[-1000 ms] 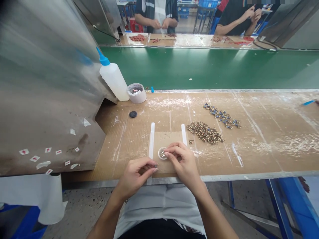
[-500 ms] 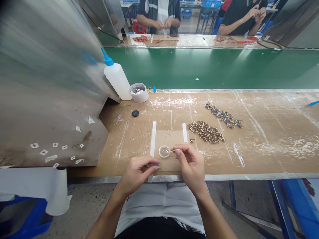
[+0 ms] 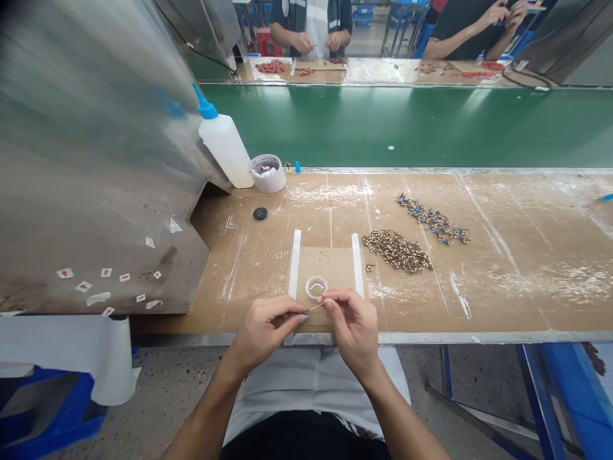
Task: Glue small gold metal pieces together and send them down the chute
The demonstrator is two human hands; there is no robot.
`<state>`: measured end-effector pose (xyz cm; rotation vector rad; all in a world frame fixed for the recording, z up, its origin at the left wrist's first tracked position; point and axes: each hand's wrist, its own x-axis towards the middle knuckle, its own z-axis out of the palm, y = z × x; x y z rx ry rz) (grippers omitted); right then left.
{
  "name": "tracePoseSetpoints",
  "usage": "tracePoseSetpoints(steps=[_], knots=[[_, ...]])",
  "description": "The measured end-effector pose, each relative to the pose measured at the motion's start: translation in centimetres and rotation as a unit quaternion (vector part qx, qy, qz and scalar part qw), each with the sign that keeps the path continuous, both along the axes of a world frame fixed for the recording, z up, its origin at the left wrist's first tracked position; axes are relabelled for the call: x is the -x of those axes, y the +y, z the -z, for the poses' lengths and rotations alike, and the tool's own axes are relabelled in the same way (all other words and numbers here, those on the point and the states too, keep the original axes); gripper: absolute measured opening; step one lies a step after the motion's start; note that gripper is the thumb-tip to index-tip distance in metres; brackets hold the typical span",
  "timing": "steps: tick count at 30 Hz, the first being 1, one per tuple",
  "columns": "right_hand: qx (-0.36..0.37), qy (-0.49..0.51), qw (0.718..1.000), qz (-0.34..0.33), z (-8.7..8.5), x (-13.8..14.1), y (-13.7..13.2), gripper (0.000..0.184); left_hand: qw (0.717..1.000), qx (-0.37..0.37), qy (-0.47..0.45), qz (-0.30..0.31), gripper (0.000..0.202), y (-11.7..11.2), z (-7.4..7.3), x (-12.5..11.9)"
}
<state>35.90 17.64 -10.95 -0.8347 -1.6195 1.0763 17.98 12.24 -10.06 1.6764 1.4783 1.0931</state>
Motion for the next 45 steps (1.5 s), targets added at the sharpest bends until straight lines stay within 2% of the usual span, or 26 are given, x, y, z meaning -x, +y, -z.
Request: tracePoseSetpoints(steps=[12,18,24,39,45], knots=[[-0.03,-0.032,0.999,-0.02,0.12,-0.02,0.02,0.01,1.0,0.012,-0.005,0.009,0.01,-0.13,0.08,0.04],[-0.075,-0.05,0.996,-0.021,0.1,-0.02,0.01,0.012,1.0,0.004,0.002,0.008,0.01,-0.11,-0.11,0.02],[-0.105,-0.044,0.992,-0.05,-0.43,0.23,0.16,0.014,1.0,-0.002,0.006,0.017,0.012,-0.12,-0.19,0.05],[-0.094,-0.025,0.993,-0.063,-0.37,0.12,0.16,0.017,1.0,-0.009,0.003,0.022,0.013,-0.15,-0.16,0.07],[-0.039,0.002,0.998,-0.047,-0.31,-0.25,0.38,0.012,1.0,0.016,-0.006,0.009,0.01,-0.18,-0.34,0.04]])
